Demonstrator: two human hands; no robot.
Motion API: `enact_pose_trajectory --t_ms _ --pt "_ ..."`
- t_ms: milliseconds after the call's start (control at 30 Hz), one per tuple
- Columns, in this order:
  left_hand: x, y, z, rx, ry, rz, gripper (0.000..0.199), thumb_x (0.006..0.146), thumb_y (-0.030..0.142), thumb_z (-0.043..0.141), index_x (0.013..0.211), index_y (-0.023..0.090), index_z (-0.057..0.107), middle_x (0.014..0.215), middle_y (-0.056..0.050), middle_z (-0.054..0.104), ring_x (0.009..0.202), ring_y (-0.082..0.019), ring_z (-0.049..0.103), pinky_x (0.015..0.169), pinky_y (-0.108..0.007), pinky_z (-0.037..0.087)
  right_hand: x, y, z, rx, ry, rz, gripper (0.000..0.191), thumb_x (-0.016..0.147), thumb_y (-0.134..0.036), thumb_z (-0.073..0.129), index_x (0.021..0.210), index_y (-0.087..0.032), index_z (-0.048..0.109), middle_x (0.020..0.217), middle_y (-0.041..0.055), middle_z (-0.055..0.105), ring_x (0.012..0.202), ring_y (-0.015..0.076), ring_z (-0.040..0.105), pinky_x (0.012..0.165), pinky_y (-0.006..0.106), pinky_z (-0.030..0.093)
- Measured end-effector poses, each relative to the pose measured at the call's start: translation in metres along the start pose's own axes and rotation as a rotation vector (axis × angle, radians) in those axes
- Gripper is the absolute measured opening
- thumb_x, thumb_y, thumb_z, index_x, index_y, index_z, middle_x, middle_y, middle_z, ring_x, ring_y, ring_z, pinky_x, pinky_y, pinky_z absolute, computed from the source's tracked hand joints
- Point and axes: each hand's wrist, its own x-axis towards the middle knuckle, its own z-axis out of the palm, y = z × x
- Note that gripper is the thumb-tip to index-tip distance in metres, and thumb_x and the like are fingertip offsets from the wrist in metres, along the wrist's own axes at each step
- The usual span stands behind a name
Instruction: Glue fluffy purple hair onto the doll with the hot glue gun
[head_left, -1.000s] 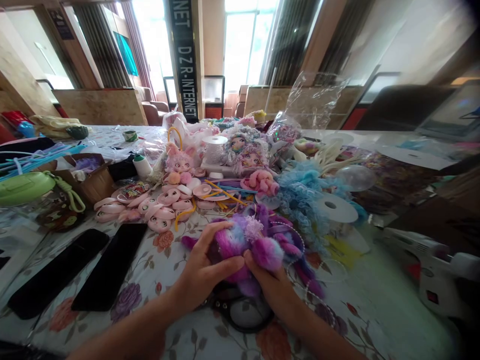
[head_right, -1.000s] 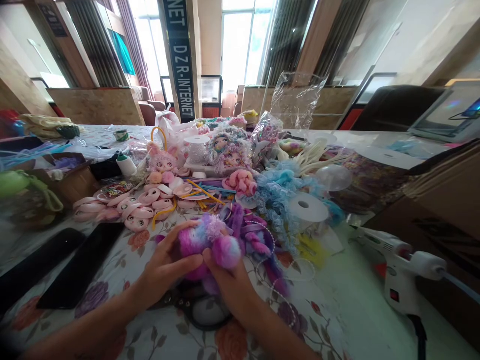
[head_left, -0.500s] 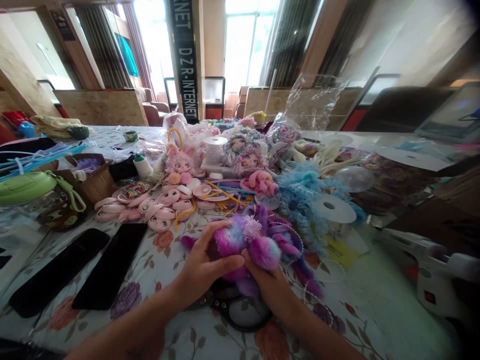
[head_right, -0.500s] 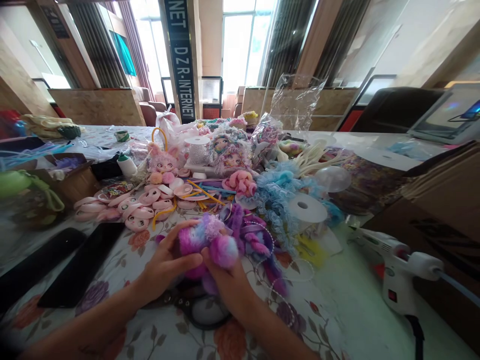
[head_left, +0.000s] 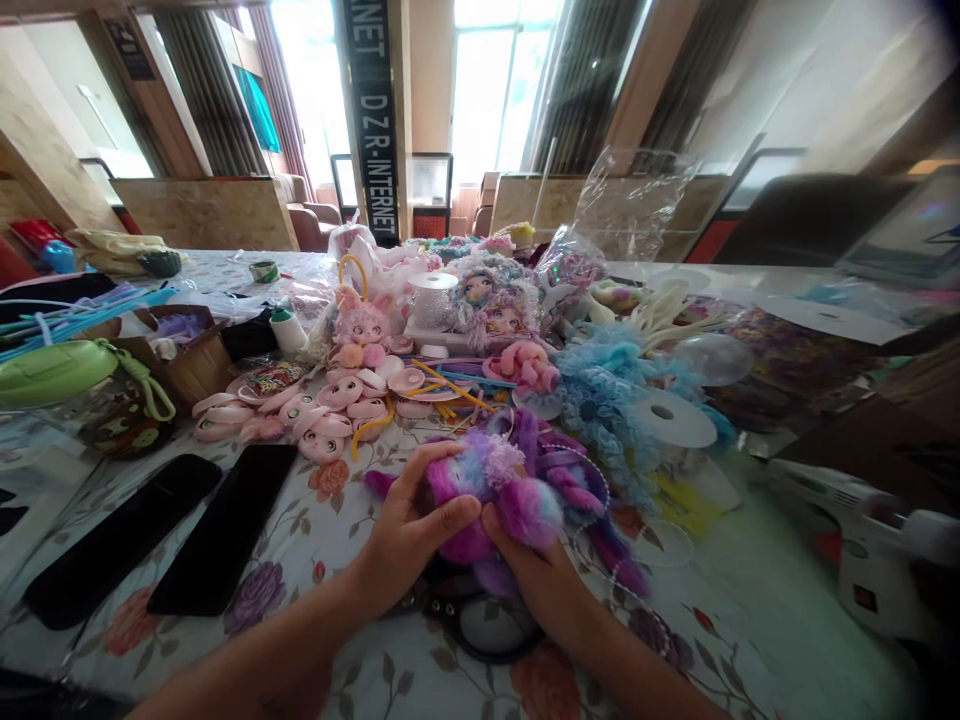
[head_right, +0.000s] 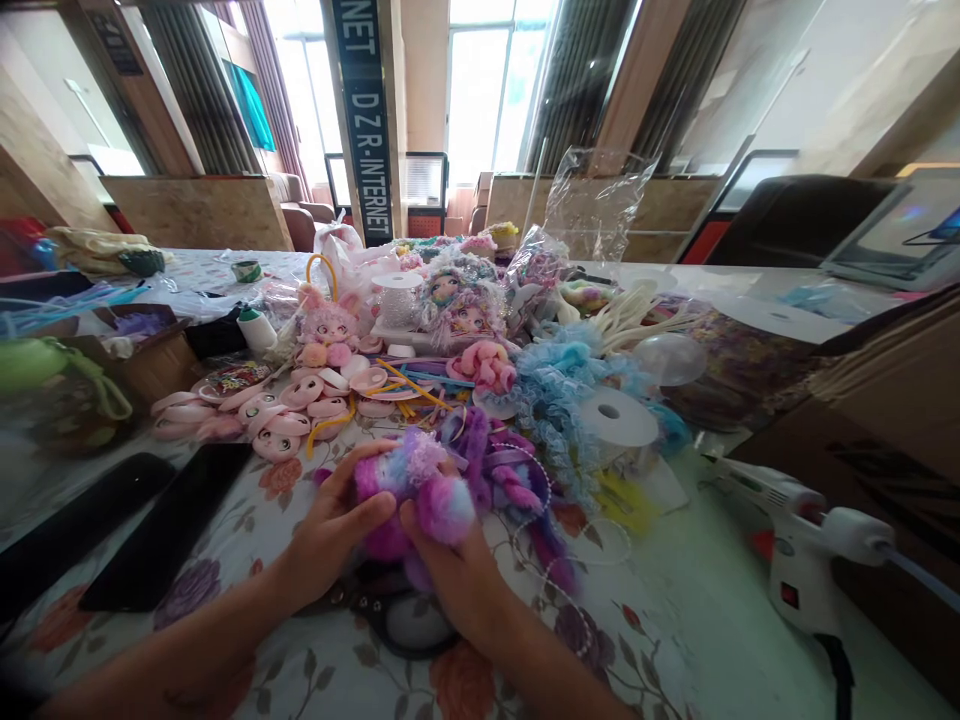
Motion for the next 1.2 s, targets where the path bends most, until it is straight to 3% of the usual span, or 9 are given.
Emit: enact_pose_trajectory --t_ms 200,367,467,600,800,900,1000,1100,1200 --pt "0.0 -0.001 0.002 0.145 0.071 0.078 0.037 0.082 0.044 0.073 0.114 0.027 0.066 0.115 -0.003 0.061 0.111 -0.022 0.054 0.104 -0.033 0.039 0.004 0.008 0.001 -0.044 -0.003 -0.082 0.065 0.077 -0.066 0.07 0.128 -0.026 0.066 0.108 0.0075 0.077 0.121 0.0326 0.062 0.12 0.053 0.029" --pt "0.001 -0.01 0.0 -0.062 0.004 -0.022 0.036 0.089 0.049 0.063 0.119 0.029 0.064 0.125 -0.003 0.06 0.115 -0.022 0.055 0.101 -0.033 0.043 0.005 0.011 0.0 0.023 0.03 -0.061 0.068 0.072 -0.067 0.073 0.125 -0.025 0.069 0.104 0.0069 0.078 0.12 0.0328 0.063 0.117 0.053 0.034" --pt "0.003 -0.013 0.0 -0.124 0.033 -0.054 0.035 0.093 0.052 0.055 0.116 0.029 0.066 0.122 -0.003 0.063 0.122 -0.022 0.052 0.102 -0.033 0.045 0.003 0.005 0.001 0.018 0.014 -0.021 0.063 0.073 -0.065 0.074 0.122 -0.025 0.07 0.105 0.0065 0.077 0.123 0.0333 0.061 0.119 0.055 0.029" --pt "0.004 -0.013 0.001 -0.094 0.086 -0.08 0.038 0.089 0.054 0.061 0.114 0.027 0.068 0.119 -0.005 0.066 0.113 -0.023 0.058 0.091 -0.032 0.052 0.002 0.002 0.002 -0.018 0.005 -0.033 0.059 0.075 -0.065 0.073 0.12 -0.026 0.071 0.106 0.0066 0.077 0.126 0.0333 0.059 0.121 0.056 0.024" --pt "0.003 -0.01 0.0 -0.161 0.024 -0.1 0.043 0.09 0.056 0.057 0.121 0.025 0.063 0.111 -0.005 0.066 0.099 -0.02 0.061 0.088 -0.032 0.051 0.004 0.003 0.002 0.021 0.023 -0.038 0.061 0.072 -0.064 0.076 0.119 -0.025 0.072 0.103 0.0059 0.078 0.119 0.0328 0.064 0.119 0.053 0.031" --pt "0.001 -0.003 0.0 -0.085 -0.021 -0.048 0.047 0.081 0.051 0.072 0.12 0.027 0.062 0.117 -0.004 0.062 0.103 -0.021 0.059 0.093 -0.032 0.048 0.002 0.0 0.003 0.084 0.027 -0.023 0.06 0.073 -0.064 0.075 0.119 -0.025 0.071 0.11 0.0056 0.076 0.117 0.0322 0.065 0.113 0.05 0.042" --pt "-0.001 0.004 0.002 0.041 0.016 -0.018 0.047 0.075 0.044 0.079 0.116 0.027 0.063 0.114 -0.003 0.061 0.103 -0.021 0.057 0.095 -0.032 0.046 0.001 0.0 0.005 0.08 0.042 -0.04 0.062 0.072 -0.064 0.076 0.12 -0.025 0.07 0.11 0.0054 0.076 0.115 0.0316 0.066 0.112 0.05 0.043" --pt "-0.001 0.004 0.003 0.07 0.041 -0.02 0.044 0.079 0.046 0.075 0.116 0.026 0.064 0.114 -0.003 0.06 0.106 -0.023 0.056 0.1 -0.034 0.044 0.002 0.002 0.005 0.04 0.048 -0.068 0.064 0.071 -0.064 0.077 0.12 -0.024 0.07 0.103 0.0052 0.078 0.116 0.0324 0.065 0.115 0.052 0.038" --pt "0.001 0.001 0.001 0.065 0.021 -0.035 0.041 0.087 0.051 0.065 0.12 0.028 0.061 0.124 -0.005 0.059 0.116 -0.025 0.054 0.107 -0.038 0.041 0.005 0.001 0.004 0.048 0.05 -0.083 0.06 0.073 -0.062 0.076 0.119 -0.024 0.071 0.103 0.0055 0.078 0.12 0.0328 0.063 0.113 0.051 0.043"
